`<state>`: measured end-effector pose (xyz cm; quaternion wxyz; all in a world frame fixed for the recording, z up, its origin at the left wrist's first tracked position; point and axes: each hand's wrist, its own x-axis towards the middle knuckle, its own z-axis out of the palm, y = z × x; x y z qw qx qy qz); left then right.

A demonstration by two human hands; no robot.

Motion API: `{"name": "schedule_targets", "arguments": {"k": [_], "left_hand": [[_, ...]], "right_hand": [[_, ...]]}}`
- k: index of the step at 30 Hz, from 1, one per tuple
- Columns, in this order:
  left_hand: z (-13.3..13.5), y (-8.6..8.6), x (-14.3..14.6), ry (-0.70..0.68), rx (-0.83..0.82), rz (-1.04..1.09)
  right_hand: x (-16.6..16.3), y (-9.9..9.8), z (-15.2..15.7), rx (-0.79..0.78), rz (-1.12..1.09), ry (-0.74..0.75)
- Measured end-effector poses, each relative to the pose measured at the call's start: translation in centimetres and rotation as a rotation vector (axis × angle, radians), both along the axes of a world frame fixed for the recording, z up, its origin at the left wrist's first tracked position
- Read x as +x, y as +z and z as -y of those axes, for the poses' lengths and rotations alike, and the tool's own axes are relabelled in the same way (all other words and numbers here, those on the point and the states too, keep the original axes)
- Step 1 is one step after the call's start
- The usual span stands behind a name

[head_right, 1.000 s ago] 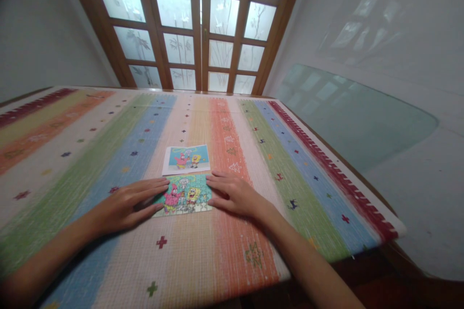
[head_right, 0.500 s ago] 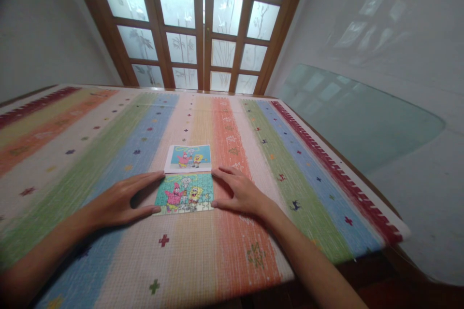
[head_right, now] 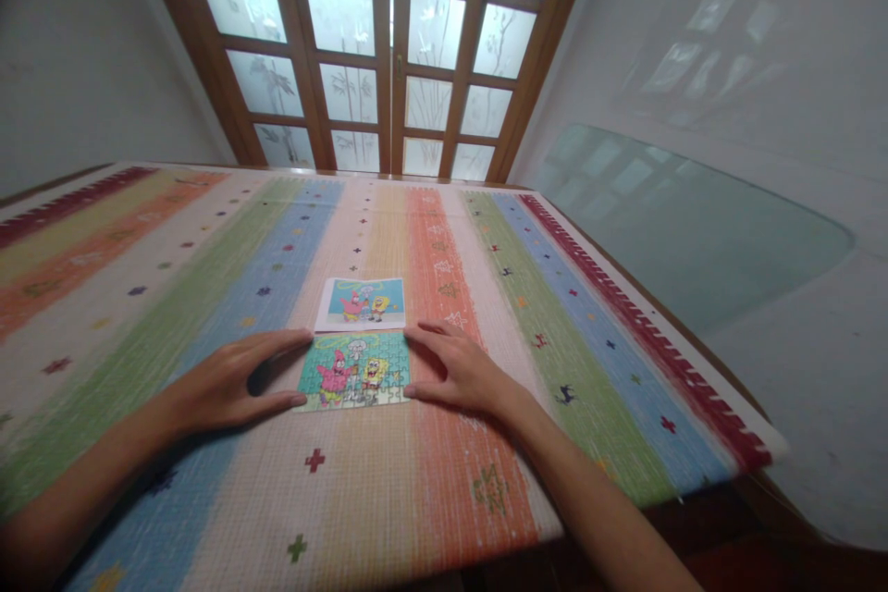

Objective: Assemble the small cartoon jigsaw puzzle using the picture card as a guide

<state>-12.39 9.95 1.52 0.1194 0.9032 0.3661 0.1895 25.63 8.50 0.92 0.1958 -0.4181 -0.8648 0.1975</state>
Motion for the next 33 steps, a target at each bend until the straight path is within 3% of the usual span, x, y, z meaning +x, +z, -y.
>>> {"name": "schedule_targets", "arguments": {"k": [17, 33], "left_hand": [[-0.2, -1.0, -0.1, -0.058, 0.152, 0.083], [0.1, -0.7, 0.5, -0.083, 0.161, 0.179]], "right_hand": [[-0.3, 0.5, 0.1, 0.043, 0.039, 0.053], [-0.6, 0.4, 0.1, 0.067, 0.058, 0.015]]}}
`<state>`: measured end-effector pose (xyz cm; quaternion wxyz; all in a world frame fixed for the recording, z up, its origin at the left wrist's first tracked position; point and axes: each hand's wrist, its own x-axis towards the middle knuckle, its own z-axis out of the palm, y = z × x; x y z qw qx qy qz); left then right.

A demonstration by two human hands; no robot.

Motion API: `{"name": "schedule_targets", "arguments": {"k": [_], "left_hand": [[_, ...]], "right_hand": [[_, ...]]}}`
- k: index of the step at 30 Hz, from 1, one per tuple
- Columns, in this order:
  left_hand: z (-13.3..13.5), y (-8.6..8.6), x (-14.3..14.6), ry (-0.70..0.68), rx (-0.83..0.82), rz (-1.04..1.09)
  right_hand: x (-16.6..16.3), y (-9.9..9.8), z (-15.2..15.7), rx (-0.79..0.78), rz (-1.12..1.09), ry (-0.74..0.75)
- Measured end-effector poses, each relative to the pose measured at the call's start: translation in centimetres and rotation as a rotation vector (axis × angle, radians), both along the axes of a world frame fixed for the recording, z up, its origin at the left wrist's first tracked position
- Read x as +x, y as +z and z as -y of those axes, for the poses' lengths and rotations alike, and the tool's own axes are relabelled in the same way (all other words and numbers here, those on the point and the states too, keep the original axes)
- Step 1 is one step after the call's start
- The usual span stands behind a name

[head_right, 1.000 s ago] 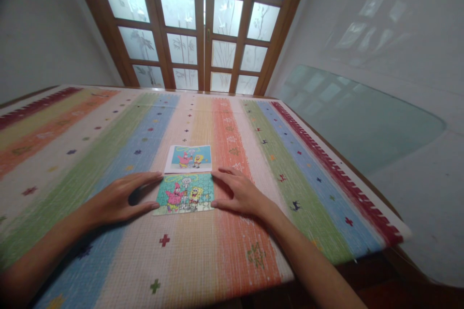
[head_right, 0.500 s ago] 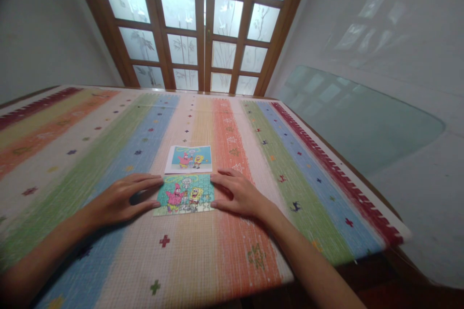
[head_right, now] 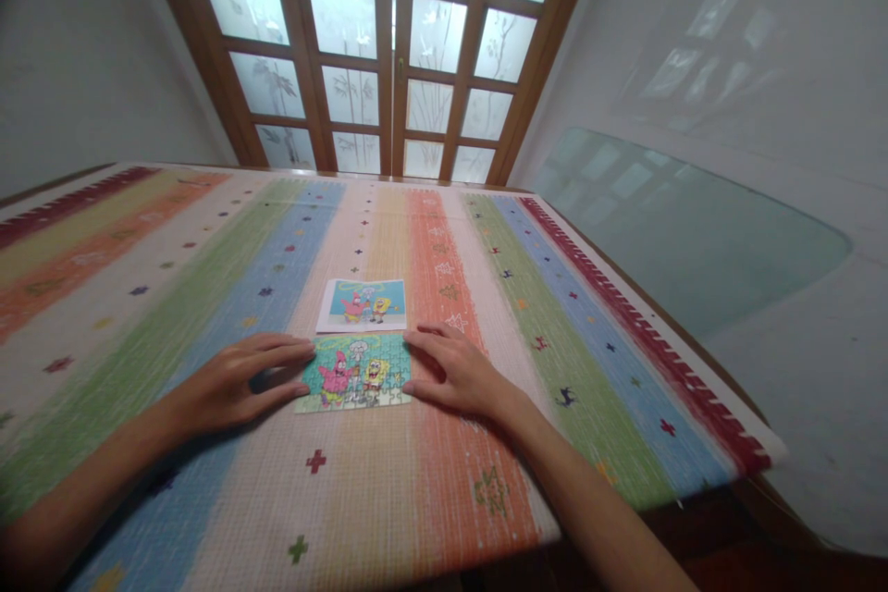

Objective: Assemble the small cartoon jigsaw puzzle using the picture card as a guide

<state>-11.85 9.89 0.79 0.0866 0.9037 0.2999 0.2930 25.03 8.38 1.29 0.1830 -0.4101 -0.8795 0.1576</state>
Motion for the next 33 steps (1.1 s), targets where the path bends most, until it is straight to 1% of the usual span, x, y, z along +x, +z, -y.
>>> {"name": "schedule_targets", "arguments": {"k": [11, 20, 24, 26, 29, 33], "left_hand": [[0.2, 0.0, 0.1, 0.018, -0.05, -0.022], [0.3, -0.2, 0.9, -0.006, -0.01, -0.019], [0.6, -0.3, 1.5, -0.024, 0.04, -0.016], [0.7, -0.2, 1.8, -0.033, 0.052, -0.022], [0.8, 0.2, 2.1, -0.031, 0.077, -0.022], [0.9, 0.8, 2.1, 0.027, 0.146, -0.026]], "right_hand": [[0.0, -0.2, 0.1, 0.011, -0.039, -0.002], [-0.3, -0.2, -0.2, 0.142, -0.136, 0.077], [-0.5, -0.2, -0.1, 0.172, -0.136, 0.059], [-1.0, 0.2, 0.5, 0.167, -0.102, 0.023], [-2.6, 1.1, 2.1, 0.153, -0.041, -0.015], [-5.7, 1.8, 4.0, 0.156, 0.048, 0.025]]}}
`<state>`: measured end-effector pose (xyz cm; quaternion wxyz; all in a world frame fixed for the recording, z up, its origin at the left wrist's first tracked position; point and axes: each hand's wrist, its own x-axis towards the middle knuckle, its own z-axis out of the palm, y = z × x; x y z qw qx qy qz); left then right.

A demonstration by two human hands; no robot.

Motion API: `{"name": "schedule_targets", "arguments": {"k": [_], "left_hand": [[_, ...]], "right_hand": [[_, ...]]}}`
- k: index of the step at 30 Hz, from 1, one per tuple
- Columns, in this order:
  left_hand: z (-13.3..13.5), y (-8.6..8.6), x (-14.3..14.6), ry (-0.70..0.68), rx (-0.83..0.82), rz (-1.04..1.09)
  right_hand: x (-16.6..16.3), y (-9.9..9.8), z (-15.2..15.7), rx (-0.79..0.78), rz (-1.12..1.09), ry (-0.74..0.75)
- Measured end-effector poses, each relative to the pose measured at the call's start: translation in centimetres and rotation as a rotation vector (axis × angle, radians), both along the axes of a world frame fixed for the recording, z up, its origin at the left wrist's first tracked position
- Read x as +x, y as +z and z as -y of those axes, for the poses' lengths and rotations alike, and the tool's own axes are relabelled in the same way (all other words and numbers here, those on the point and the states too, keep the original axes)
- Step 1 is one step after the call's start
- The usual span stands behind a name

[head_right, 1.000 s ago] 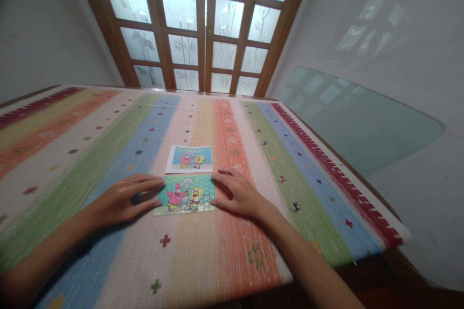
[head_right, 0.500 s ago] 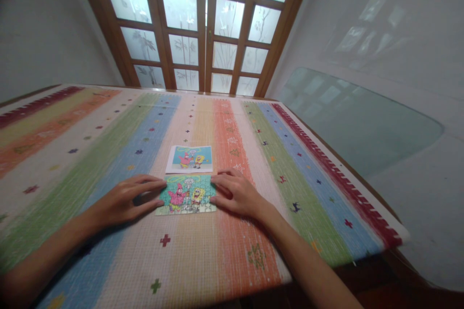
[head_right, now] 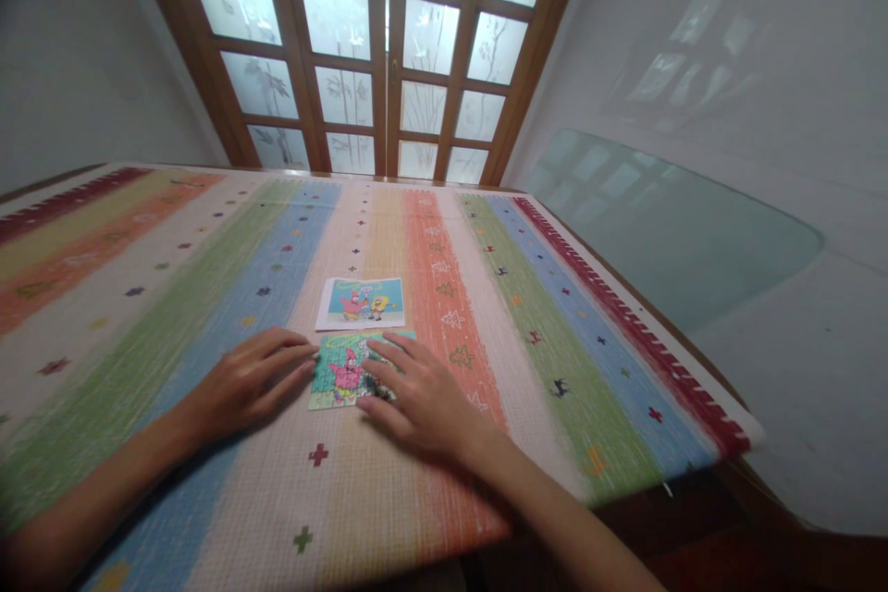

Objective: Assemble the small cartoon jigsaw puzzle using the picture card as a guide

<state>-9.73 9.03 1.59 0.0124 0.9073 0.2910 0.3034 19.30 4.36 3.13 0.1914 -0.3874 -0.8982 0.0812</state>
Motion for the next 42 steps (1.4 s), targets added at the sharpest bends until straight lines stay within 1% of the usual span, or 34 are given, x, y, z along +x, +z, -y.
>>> {"name": "schedule_targets", "arguments": {"k": [4, 8, 13, 18, 22, 26, 31, 35, 39, 42], "left_hand": [[-0.1, 0.2, -0.2, 0.074, 0.005, -0.048], [-0.2, -0.2, -0.4, 0.13, -0.062, -0.121], [-0.4, -0.6, -0.4, 0.154, -0.116, -0.183], [-0.4, -0.4, -0.5, 0.151, -0.164, -0.191], [-0.4, -0.4, -0.5, 0.149, -0.168, -0.197], [-0.5, -0.5, -0.6, 0.141, -0.159, -0.199], [-0.6, -0.7, -0.7, 0.141, -0.155, -0.203], [-0.7, -0.7, -0.8, 0.135, -0.169, -0.192], [-0.7, -0.7, -0.7, 0.126, -0.189, -0.153], [-0.7, -0.8, -0.7, 0.129, -0.196, -0.145]], "right_hand": [[-2.5, -0.3, 0.5, -0.019, 0.092, 0.009], [-3.1, -1.1, 0.2, -0.117, 0.158, 0.029], [-1.9, -1.6, 0.3, -0.198, 0.184, 0.069], [-0.6, -1.5, 0.9, -0.196, 0.17, 0.056], [0.3, -1.5, 1.2, -0.202, 0.185, 0.043], [1.8, -1.7, 1.4, -0.185, 0.174, 0.032], [4.4, -1.8, 1.4, -0.173, 0.181, -0.032], [5.9, -2.0, 1.4, -0.095, 0.165, -0.108], [5.9, -2.3, 1.5, -0.024, 0.131, -0.167], [5.3, -2.8, 1.6, -0.047, 0.161, -0.181]]}}
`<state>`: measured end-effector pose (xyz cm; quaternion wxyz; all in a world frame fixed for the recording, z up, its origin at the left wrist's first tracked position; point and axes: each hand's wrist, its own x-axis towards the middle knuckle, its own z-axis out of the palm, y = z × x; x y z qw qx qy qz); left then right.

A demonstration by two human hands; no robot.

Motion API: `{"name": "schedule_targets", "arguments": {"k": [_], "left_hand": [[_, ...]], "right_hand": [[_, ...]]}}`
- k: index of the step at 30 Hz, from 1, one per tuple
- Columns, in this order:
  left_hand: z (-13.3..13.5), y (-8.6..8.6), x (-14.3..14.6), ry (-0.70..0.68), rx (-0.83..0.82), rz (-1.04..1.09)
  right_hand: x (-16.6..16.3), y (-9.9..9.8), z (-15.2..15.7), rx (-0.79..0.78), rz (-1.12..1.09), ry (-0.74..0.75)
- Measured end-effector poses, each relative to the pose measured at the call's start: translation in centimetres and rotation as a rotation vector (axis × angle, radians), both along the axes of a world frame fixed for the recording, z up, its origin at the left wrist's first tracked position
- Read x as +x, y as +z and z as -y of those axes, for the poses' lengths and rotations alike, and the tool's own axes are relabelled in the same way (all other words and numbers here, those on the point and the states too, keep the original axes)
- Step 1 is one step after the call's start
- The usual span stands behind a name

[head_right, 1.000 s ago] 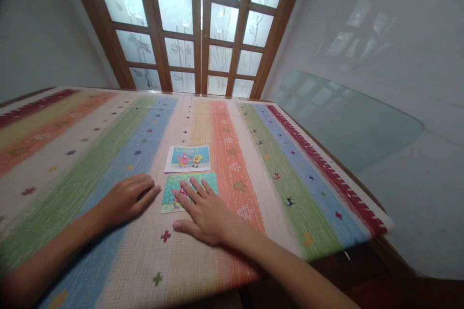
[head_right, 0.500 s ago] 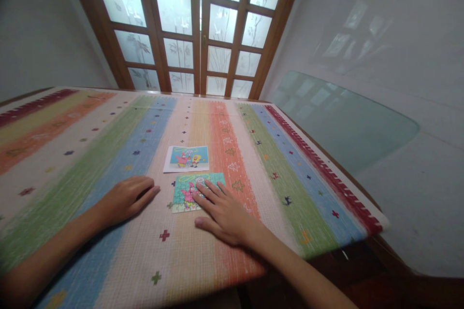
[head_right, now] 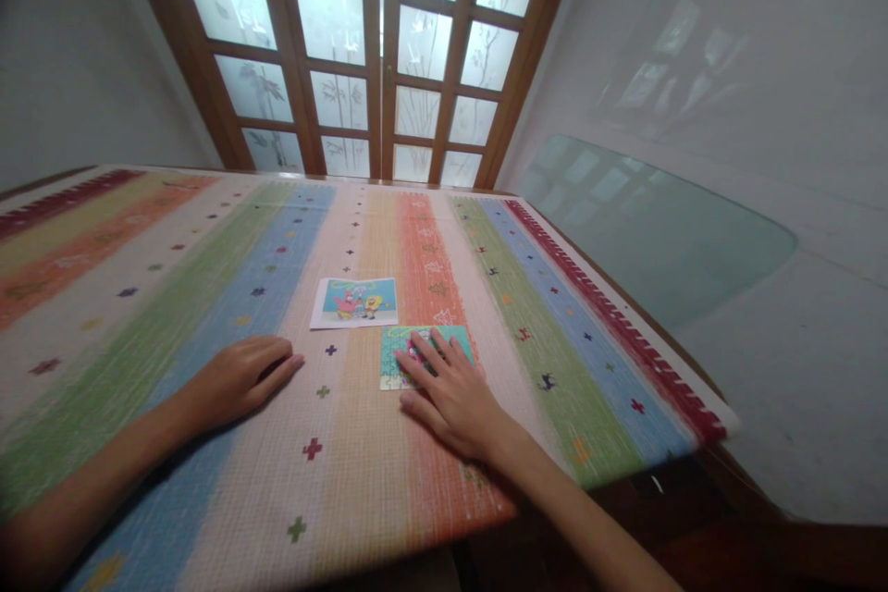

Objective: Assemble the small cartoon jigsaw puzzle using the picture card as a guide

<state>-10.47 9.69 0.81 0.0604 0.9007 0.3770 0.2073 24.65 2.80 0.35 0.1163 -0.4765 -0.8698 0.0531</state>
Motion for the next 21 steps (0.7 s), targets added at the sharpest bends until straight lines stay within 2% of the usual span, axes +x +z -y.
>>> {"name": "schedule_targets", "arguments": {"k": [6, 21], "left_hand": [[0.0, 0.0, 0.0, -0.006, 0.016, -0.023], [0.0, -0.1, -0.2, -0.015, 0.021, -0.051]], "right_hand": [[0.2, -0.8, -0.2, -0.081, 0.079, -0.026], [5.2, -1.1, -3.7, -0.084, 0.147, -0.067]]}}
